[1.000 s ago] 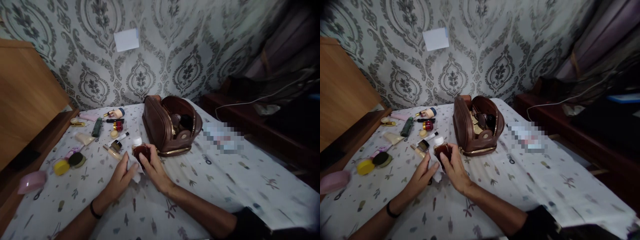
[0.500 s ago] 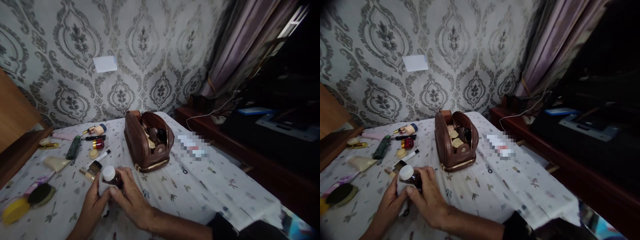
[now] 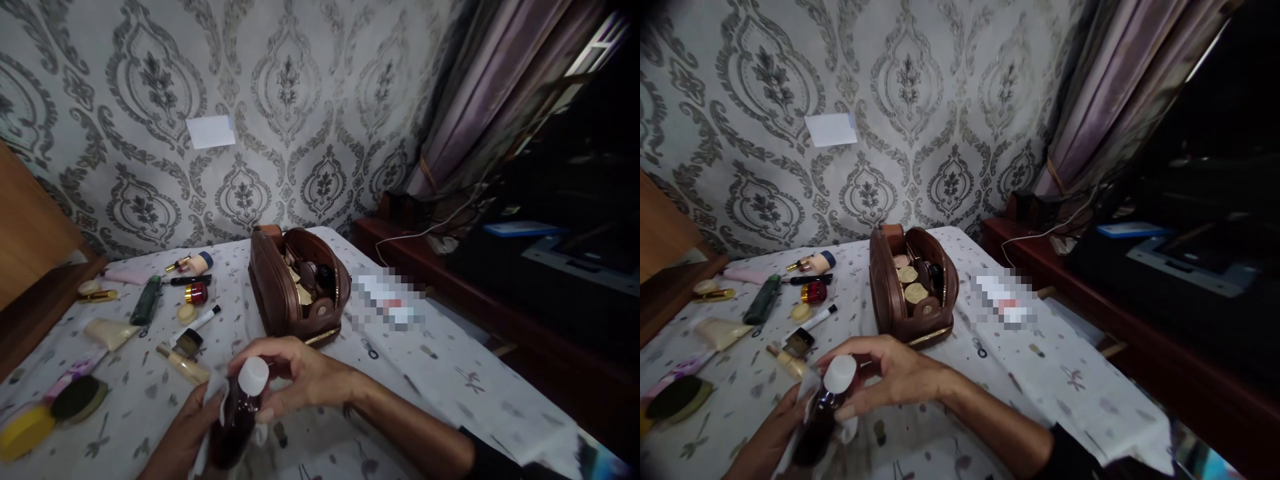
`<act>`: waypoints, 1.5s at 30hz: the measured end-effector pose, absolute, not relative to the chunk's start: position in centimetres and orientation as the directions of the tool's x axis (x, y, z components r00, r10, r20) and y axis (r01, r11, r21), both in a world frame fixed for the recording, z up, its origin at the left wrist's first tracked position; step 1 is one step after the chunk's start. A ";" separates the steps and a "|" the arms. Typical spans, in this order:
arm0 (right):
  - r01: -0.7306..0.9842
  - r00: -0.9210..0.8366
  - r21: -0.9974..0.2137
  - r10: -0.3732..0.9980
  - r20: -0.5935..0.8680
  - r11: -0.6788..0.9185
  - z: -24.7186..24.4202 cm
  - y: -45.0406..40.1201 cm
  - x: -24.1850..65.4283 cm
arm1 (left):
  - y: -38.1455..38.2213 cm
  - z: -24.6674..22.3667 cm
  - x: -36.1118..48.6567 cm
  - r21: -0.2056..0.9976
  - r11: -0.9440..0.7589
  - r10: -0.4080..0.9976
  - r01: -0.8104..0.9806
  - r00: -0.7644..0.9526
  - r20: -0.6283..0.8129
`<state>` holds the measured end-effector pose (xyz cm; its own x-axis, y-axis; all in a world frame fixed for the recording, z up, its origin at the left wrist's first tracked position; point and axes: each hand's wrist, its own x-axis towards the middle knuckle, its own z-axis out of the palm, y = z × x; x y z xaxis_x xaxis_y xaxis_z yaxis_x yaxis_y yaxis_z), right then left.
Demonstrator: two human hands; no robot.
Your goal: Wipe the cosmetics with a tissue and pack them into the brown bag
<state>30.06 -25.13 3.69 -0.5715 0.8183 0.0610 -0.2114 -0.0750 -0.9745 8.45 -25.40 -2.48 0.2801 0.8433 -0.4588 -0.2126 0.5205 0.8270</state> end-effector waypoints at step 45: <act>0.804 -0.454 -0.405 0.889 0.053 0.435 12.2 -21.1 43.0 | -23.8 -1.2 19.6 0.986 -0.141 0.638 0.087 0.770 0.023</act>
<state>43.03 -21.15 12.19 -0.4539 0.8895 0.0532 0.8044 0.4348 -0.4048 19.63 -23.82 -1.23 0.7697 0.6380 0.0233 0.0871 -0.1412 0.9861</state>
